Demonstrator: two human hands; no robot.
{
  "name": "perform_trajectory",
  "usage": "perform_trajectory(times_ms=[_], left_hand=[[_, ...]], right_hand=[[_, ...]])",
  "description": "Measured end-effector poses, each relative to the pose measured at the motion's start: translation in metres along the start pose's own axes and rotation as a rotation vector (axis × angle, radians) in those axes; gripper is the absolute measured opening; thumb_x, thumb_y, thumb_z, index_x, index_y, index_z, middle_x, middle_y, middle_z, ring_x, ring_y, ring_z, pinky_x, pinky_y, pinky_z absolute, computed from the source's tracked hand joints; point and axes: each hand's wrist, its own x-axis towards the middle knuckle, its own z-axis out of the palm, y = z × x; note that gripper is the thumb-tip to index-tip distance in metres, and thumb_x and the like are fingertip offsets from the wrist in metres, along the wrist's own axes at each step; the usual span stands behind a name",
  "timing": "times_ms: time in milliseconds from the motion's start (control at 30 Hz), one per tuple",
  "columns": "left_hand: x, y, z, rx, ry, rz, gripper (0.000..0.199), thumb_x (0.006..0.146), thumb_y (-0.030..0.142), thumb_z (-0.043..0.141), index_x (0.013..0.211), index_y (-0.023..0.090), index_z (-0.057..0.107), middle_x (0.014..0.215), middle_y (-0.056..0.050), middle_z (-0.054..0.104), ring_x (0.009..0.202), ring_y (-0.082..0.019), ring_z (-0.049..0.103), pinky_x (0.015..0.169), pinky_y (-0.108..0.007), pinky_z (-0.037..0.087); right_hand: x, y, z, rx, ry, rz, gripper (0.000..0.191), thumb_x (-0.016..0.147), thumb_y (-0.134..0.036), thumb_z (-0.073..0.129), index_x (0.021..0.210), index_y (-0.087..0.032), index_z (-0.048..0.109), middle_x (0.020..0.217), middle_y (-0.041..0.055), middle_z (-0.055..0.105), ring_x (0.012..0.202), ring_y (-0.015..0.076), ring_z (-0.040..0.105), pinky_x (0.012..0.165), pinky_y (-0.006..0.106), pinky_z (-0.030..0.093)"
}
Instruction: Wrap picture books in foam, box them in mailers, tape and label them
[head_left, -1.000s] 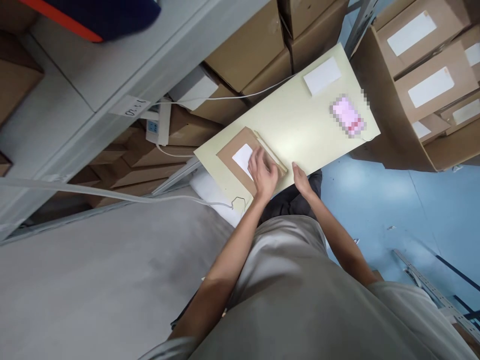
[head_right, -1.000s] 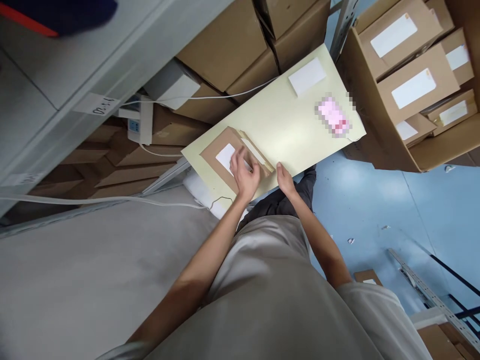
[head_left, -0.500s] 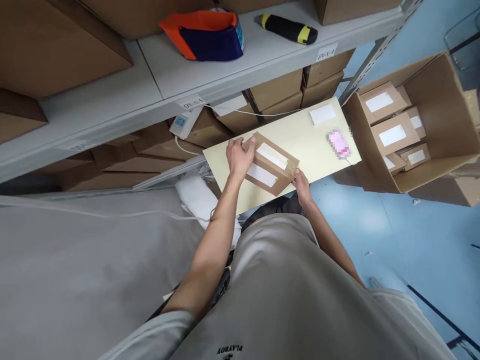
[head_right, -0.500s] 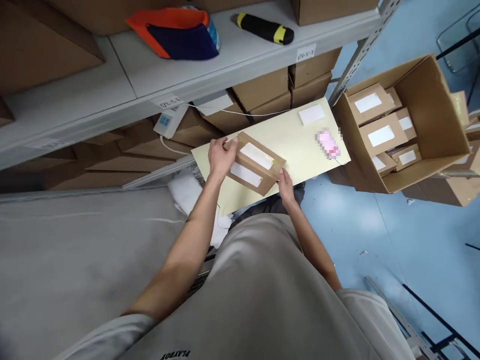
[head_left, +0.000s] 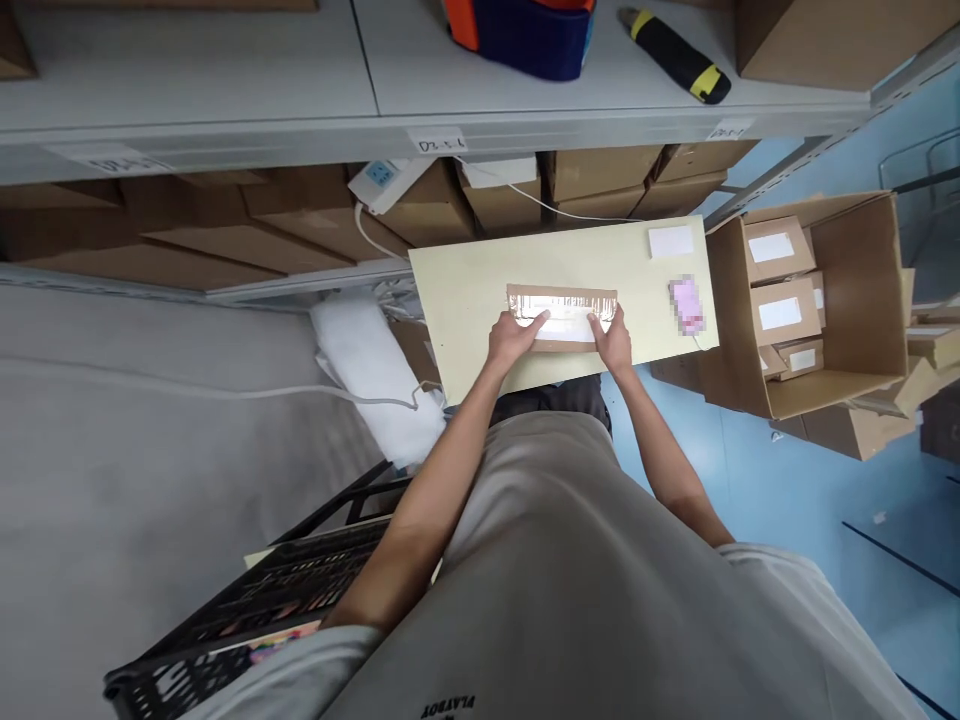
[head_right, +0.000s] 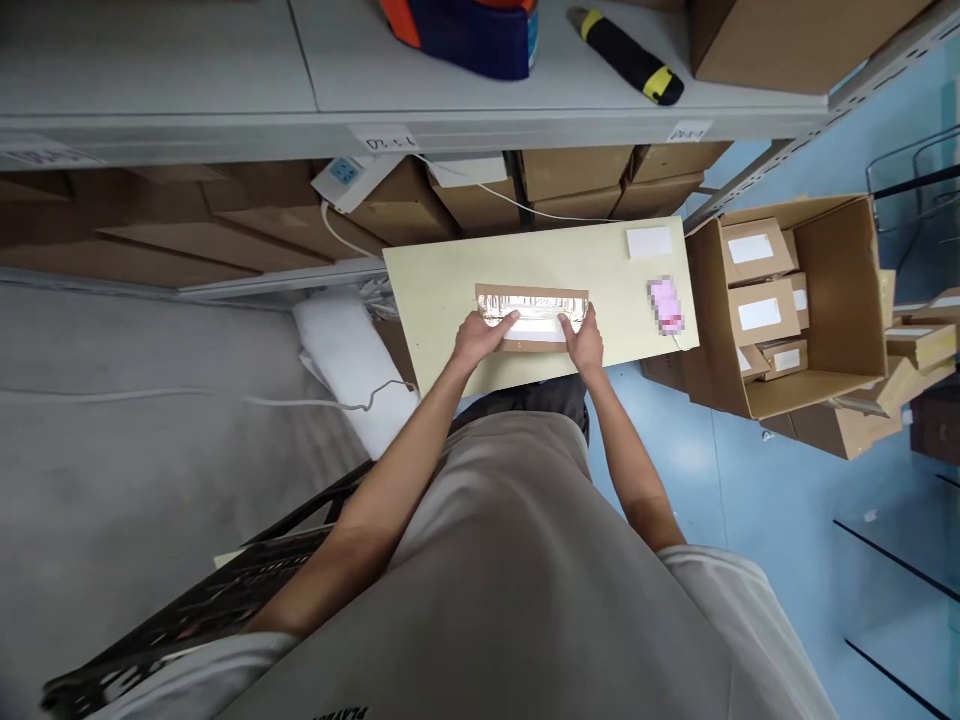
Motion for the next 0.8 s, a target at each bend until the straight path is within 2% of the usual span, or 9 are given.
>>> perform_trajectory(times_ms=[100, 167, 267, 333, 433, 533, 600, 700, 800], left_hand=[[0.004, 0.002, 0.0, -0.024, -0.058, -0.126, 0.061, 0.098, 0.072, 0.071, 0.123, 0.017, 0.078, 0.129, -0.02, 0.084, 0.122, -0.039, 0.079, 0.099, -0.041, 0.058], [0.003, -0.001, -0.003, -0.066, -0.056, -0.088, 0.051, 0.103, 0.066, 0.067, 0.12, 0.019, 0.08, 0.127, -0.017, 0.085, 0.122, -0.038, 0.079, 0.101, -0.041, 0.058], [-0.001, -0.013, -0.009, -0.223, -0.067, -0.024, 0.048, 0.106, 0.061, 0.064, 0.12, 0.019, 0.082, 0.129, -0.015, 0.085, 0.127, -0.037, 0.077, 0.106, -0.042, 0.059], [-0.002, -0.021, -0.012, -0.388, -0.053, -0.034, 0.048, 0.106, 0.056, 0.067, 0.131, 0.017, 0.08, 0.142, -0.018, 0.08, 0.136, -0.035, 0.074, 0.113, -0.042, 0.058], [0.0, -0.027, -0.014, -0.537, 0.015, -0.052, 0.055, 0.101, 0.047, 0.076, 0.144, 0.013, 0.074, 0.157, -0.022, 0.07, 0.143, -0.033, 0.071, 0.12, -0.042, 0.056], [0.003, -0.03, -0.016, -0.506, 0.015, 0.039, 0.046, 0.095, 0.036, 0.079, 0.133, 0.011, 0.079, 0.147, -0.02, 0.076, 0.125, -0.031, 0.078, 0.114, -0.042, 0.061], [0.004, -0.033, -0.019, -0.469, 0.018, 0.132, 0.04, 0.092, 0.032, 0.078, 0.127, 0.013, 0.082, 0.14, -0.017, 0.078, 0.113, -0.028, 0.08, 0.105, -0.041, 0.066], [0.003, -0.04, -0.019, -0.463, 0.078, 0.261, 0.046, 0.088, 0.027, 0.08, 0.133, 0.018, 0.081, 0.14, -0.012, 0.078, 0.11, -0.026, 0.08, 0.095, -0.038, 0.069], [-0.001, -0.051, -0.008, -0.498, 0.116, 0.292, 0.055, 0.087, 0.021, 0.078, 0.141, 0.022, 0.077, 0.146, -0.01, 0.076, 0.117, -0.026, 0.081, 0.103, -0.039, 0.07]], right_hand=[[0.002, 0.005, 0.006, 0.013, -0.012, 0.039, 0.09, 0.114, -0.077, 0.03, 0.18, -0.015, 0.025, 0.155, 0.0219, 0.073, 0.138, 0.0429, 0.073, 0.117, 0.056, 0.058], [0.003, 0.009, 0.007, 0.016, 0.015, 0.036, 0.089, 0.114, -0.076, 0.018, 0.18, -0.017, 0.028, 0.152, 0.0212, 0.075, 0.135, 0.0458, 0.074, 0.117, 0.061, 0.057], [0.002, 0.019, 0.004, 0.076, 0.044, -0.05, 0.095, 0.112, -0.079, 0.006, 0.178, -0.02, 0.037, 0.155, 0.0196, 0.074, 0.138, 0.0427, 0.073, 0.121, 0.059, 0.055], [0.002, 0.027, 0.0, 0.137, 0.057, -0.127, 0.099, 0.11, -0.084, 0.006, 0.174, -0.02, 0.046, 0.16, 0.0183, 0.071, 0.144, 0.0375, 0.07, 0.124, 0.054, 0.054], [0.001, 0.038, -0.007, 0.215, 0.101, -0.164, 0.102, 0.107, -0.091, 0.021, 0.166, -0.017, 0.059, 0.162, 0.0212, 0.068, 0.146, 0.0339, 0.067, 0.123, 0.05, 0.056], [0.0, 0.042, -0.017, 0.259, 0.106, -0.173, 0.097, 0.103, -0.092, 0.039, 0.151, -0.014, 0.073, 0.149, 0.0233, 0.077, 0.133, 0.0344, 0.073, 0.117, 0.05, 0.06], [-0.001, 0.041, -0.026, 0.3, 0.087, -0.216, 0.088, 0.105, -0.086, 0.046, 0.144, -0.015, 0.078, 0.142, 0.0215, 0.081, 0.129, 0.0338, 0.075, 0.114, 0.05, 0.061], [0.0, 0.04, -0.035, 0.398, 0.099, -0.278, 0.072, 0.105, -0.073, 0.058, 0.146, -0.017, 0.078, 0.148, 0.0178, 0.079, 0.135, 0.0327, 0.073, 0.116, 0.049, 0.062], [0.005, 0.048, -0.03, 0.433, 0.148, -0.265, 0.061, 0.103, -0.062, 0.066, 0.143, -0.019, 0.079, 0.147, 0.0159, 0.079, 0.136, 0.0328, 0.074, 0.118, 0.05, 0.062]])
